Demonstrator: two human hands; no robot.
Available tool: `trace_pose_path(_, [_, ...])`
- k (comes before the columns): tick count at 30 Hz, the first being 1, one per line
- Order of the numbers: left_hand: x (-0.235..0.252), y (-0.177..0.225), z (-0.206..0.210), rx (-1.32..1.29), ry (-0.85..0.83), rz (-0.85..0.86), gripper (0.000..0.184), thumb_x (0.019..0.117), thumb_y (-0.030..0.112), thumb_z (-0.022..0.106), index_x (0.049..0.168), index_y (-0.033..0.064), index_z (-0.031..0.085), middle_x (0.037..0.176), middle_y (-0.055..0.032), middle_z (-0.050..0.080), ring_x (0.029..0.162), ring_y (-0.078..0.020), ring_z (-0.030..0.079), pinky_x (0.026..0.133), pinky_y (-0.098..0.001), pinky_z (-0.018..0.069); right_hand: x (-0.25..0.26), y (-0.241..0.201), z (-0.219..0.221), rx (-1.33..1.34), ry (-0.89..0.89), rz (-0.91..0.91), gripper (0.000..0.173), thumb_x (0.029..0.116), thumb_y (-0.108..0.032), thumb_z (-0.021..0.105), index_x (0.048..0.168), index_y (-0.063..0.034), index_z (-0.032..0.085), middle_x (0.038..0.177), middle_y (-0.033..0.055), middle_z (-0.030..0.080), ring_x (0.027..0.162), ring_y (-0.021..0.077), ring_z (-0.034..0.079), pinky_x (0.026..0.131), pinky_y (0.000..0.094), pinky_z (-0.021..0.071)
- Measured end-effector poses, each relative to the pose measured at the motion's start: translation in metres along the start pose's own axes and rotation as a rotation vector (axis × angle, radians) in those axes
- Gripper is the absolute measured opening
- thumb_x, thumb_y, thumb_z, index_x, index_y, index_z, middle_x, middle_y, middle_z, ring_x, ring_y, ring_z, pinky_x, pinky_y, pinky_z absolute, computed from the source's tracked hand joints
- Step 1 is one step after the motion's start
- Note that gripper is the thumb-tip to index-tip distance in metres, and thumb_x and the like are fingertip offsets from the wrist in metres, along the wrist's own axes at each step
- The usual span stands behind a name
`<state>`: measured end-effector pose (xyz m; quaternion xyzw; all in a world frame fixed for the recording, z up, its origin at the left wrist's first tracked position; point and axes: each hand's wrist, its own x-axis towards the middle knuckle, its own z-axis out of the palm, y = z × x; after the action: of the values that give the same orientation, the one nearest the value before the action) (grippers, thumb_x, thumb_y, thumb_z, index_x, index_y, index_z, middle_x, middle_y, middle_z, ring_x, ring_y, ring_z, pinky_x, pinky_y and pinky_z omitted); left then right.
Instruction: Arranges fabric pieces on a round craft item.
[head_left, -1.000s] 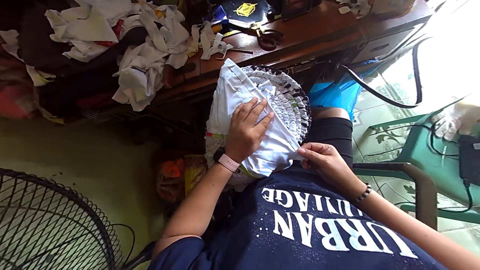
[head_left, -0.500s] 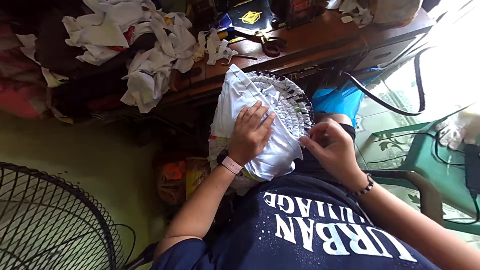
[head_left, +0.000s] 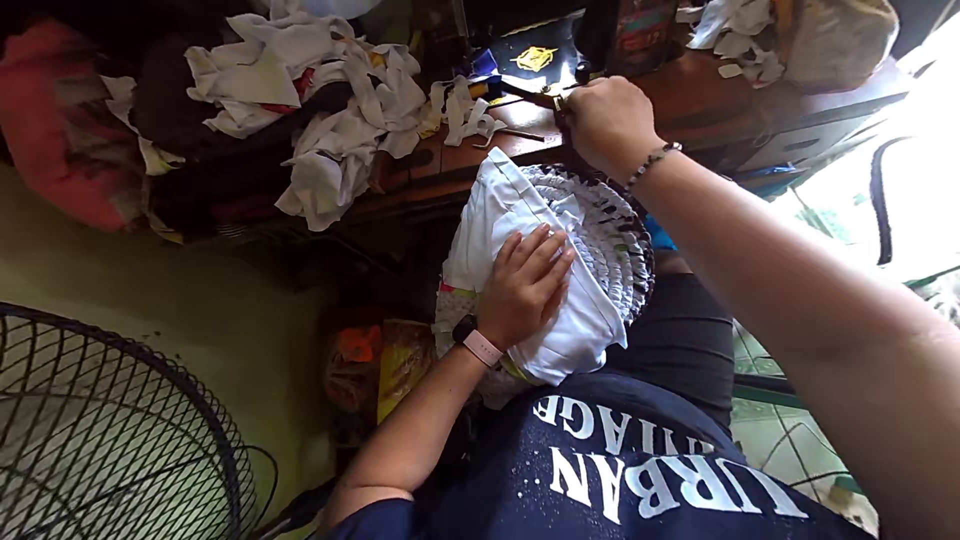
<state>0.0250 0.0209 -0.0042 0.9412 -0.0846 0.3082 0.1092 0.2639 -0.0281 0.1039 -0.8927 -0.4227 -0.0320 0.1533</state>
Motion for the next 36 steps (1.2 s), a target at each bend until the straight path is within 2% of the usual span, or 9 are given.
trace_pose_path(3, [0.000,0.000,0.001,-0.013,0.009,-0.003,0.034,0.1011,0.024,0.057,0.129,0.0128,0.073,0.147,-0.0115,0.059,0.146,-0.0314,0.045,0.124,-0.0540,0.0286,0.008,-0.012,-0.003,-0.129,-0.056,0.078,0.014,0.0914,-0.001,0.058,0.097,0.0049,0.069,0.108,0.0303,0.067,0.108,0.0512,0.064,0.075,0.0685,0.0501])
trace_pose_path(6, [0.000,0.001,0.000,-0.013,0.002,-0.002,0.035,0.1004,0.023,0.057,0.129,0.0122,0.072,0.147,-0.0118,0.059,0.146,-0.0314,0.045,0.124,-0.0541,0.0276,0.010,-0.017,-0.010,-0.165,-0.091,0.082,0.010,0.0875,0.002,0.061,0.094,0.0063,0.068,0.104,0.0313,0.067,0.102,0.0524,0.065,0.071,0.0693,0.0486])
trace_pose_path(13, [0.001,0.002,0.000,0.007,0.000,-0.008,0.034,0.1001,0.023,0.057,0.129,0.0130,0.073,0.147,-0.0105,0.060,0.146,-0.0311,0.045,0.123,-0.0529,0.0281,0.009,-0.016,-0.024,-0.199,-0.142,0.024,0.008,0.0851,0.002,0.065,0.092,0.0065,0.066,0.100,0.0325,0.067,0.100,0.0549,0.065,0.070,0.0702,0.0472])
trace_pose_path(20, [0.000,0.001,0.001,0.002,0.011,-0.008,0.035,0.1003,0.023,0.056,0.129,0.0131,0.073,0.147,-0.0105,0.059,0.146,-0.0306,0.045,0.124,-0.0530,0.0274,0.008,0.003,-0.016,-0.220,-0.138,-0.015,0.018,0.0861,0.005,0.062,0.102,0.0014,0.070,0.107,0.0307,0.067,0.105,0.0533,0.064,0.073,0.0711,0.0481])
trace_pose_path(24, [0.000,0.002,0.000,0.010,0.006,-0.006,0.034,0.0997,0.023,0.057,0.128,0.0130,0.073,0.147,-0.0107,0.059,0.145,-0.0307,0.045,0.124,-0.0528,0.0280,0.003,-0.005,-0.019,-0.238,-0.152,-0.027,0.016,0.0863,0.005,0.062,0.100,0.0011,0.070,0.104,0.0300,0.068,0.103,0.0530,0.065,0.071,0.0696,0.0480])
trace_pose_path(27, [0.000,0.001,0.000,0.012,-0.001,-0.003,0.035,0.1001,0.024,0.056,0.128,0.0129,0.073,0.147,-0.0103,0.059,0.146,-0.0307,0.045,0.124,-0.0529,0.0277,0.003,-0.005,-0.017,-0.192,-0.112,-0.016,0.020,0.0831,0.004,0.065,0.101,0.0002,0.072,0.113,0.0306,0.066,0.109,0.0532,0.063,0.074,0.0709,0.0481])
trace_pose_path(29, [0.000,0.001,-0.001,0.009,-0.006,-0.007,0.034,0.1006,0.024,0.056,0.128,0.0129,0.073,0.147,-0.0099,0.059,0.146,-0.0306,0.044,0.124,-0.0528,0.0276,-0.004,-0.007,-0.017,-0.113,-0.031,-0.054,0.021,0.0866,0.001,0.064,0.105,-0.0008,0.073,0.122,0.0299,0.061,0.115,0.0521,0.058,0.079,0.0699,0.0487])
trace_pose_path(32, [0.001,0.001,-0.001,0.013,-0.017,-0.009,0.034,0.1005,0.025,0.055,0.127,0.0135,0.074,0.147,-0.0090,0.059,0.146,-0.0302,0.044,0.124,-0.0523,0.0279,-0.034,-0.013,-0.016,0.080,0.058,-0.159,0.019,0.0944,-0.013,0.063,0.107,-0.0016,0.072,0.115,0.0248,0.064,0.110,0.0458,0.062,0.085,0.0653,0.0496])
trace_pose_path(36, [0.001,0.001,-0.001,-0.012,-0.002,-0.015,0.033,0.0990,0.024,0.058,0.126,0.0130,0.074,0.144,-0.0105,0.061,0.145,-0.0308,0.046,0.123,-0.0527,0.0292,-0.089,-0.010,-0.011,0.277,0.005,-0.185,0.024,0.0969,-0.028,0.066,0.100,-0.0053,0.070,0.088,0.0146,0.069,0.084,0.0360,0.068,0.073,0.0624,0.0516])
